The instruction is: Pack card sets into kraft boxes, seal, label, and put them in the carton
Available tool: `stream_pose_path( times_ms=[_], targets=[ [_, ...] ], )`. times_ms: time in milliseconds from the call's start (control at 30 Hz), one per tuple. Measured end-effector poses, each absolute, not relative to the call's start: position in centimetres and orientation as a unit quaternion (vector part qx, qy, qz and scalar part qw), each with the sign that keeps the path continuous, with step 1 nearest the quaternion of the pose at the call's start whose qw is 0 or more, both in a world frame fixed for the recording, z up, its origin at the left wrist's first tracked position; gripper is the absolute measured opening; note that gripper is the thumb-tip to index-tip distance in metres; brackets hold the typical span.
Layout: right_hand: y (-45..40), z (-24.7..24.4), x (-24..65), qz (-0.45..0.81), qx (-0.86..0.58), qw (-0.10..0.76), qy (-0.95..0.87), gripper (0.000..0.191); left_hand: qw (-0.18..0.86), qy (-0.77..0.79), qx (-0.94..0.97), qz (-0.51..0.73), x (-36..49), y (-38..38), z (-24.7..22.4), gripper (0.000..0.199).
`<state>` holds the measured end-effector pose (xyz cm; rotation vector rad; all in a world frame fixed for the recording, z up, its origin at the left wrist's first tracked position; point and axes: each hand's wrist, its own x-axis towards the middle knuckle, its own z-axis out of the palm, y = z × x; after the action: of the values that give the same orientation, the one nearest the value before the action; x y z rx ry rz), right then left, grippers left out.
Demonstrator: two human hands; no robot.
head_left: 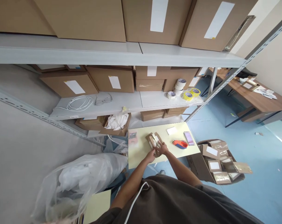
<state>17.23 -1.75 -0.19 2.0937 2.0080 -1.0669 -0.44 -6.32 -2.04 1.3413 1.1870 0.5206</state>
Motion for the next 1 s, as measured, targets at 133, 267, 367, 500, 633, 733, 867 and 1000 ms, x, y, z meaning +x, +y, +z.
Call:
stream_pose_path(
  times_ms=[133, 267, 367, 500, 633, 733, 867, 1000],
  targets=[
    [-0.5, 1.0, 17.0, -0.343, 0.681, 0.048, 0.645, 0.092, 0.651, 0.473, 0.538, 0.253, -1.2, -7.1, -2.8, 0.085],
    [0.0, 2.1, 15.3, -0.319, 0.631, 0.057, 0.705, 0.098, 0.676, 0.507, 0.478, 0.238, -2.6, -8.7, -3.9, 0.078],
    [-0.2, 2.3, 13.2, -0.271, 0.609, 0.092, 0.739, 0.104, 0.634, 0.562, 0.467, 0.253, -4.2, -9.8, -4.6, 0.048],
    [-0.7, 2.1, 11.6, -0.202, 0.63, 0.134, 0.738, 0.103, 0.576, 0.629, 0.444, 0.275, -7.0, -10.1, -4.4, 0.029],
    [0.7, 2.5, 12.7, -0.172, 0.641, 0.152, 0.732, 0.086, 0.548, 0.651, 0.451, 0.27, -9.3, -9.2, -2.9, 0.03],
    [2.4, 3.0, 14.1, -0.18, 0.642, 0.186, 0.722, 0.083, 0.517, 0.659, 0.484, 0.254, -9.4, -8.3, -1.2, 0.031],
    [3.1, 2.9, 16.1, -0.21, 0.62, 0.18, 0.734, 0.084, 0.467, 0.64, 0.568, 0.224, -6.6, -7.2, 1.1, 0.037],
    [2.1, 2.0, 18.0, -0.225, 0.595, 0.144, 0.758, 0.091, 0.425, 0.585, 0.657, 0.211, -1.6, -5.7, 2.4, 0.057]
  ],
)
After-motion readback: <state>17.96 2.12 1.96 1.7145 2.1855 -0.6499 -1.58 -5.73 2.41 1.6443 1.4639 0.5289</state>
